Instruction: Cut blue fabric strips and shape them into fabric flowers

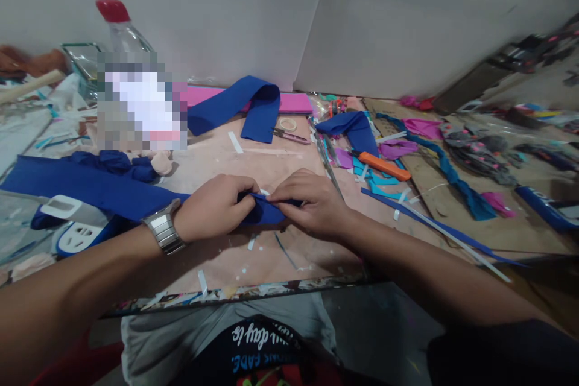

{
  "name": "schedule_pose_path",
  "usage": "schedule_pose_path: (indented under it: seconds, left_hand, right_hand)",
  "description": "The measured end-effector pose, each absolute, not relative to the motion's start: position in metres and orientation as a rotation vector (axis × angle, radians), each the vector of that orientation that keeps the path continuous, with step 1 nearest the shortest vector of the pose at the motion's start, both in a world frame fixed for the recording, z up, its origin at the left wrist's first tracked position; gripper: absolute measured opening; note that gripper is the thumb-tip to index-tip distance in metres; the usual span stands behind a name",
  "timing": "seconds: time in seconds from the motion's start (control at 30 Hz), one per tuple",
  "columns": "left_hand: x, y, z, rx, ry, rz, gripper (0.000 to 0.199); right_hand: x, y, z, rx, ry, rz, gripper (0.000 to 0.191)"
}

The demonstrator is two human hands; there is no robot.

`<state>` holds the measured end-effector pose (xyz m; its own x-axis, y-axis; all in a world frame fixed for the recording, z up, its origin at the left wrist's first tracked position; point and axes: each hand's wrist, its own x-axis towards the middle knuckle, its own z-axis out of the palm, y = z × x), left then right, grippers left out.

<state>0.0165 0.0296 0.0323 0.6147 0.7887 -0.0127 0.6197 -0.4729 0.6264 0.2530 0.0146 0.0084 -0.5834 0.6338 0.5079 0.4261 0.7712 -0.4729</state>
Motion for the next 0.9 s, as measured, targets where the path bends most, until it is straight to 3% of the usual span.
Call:
schedule_pose_path:
  seconds: [0.2,0.37,0.9]
  left_hand:
    - [0.016,0.0289,0.0341,2.178,1.063,0.362,0.021]
    - [0.0174,0.0276,0.0325,2.153,1.054,0.403,0.033]
    - [0.0188,0.0246,0.0286,2.129,1.006,0.512,0.023]
  right_hand:
    - [0.2528,0.0142,0.0078,-0.778,-2.266,0.365,0.013]
    - [0.252,0.0131,0.0087,-0.788,-2.265,0.35,0.012]
    - [0.25,0.0113,0.0094,-0.836,-2.23,0.33,0.007]
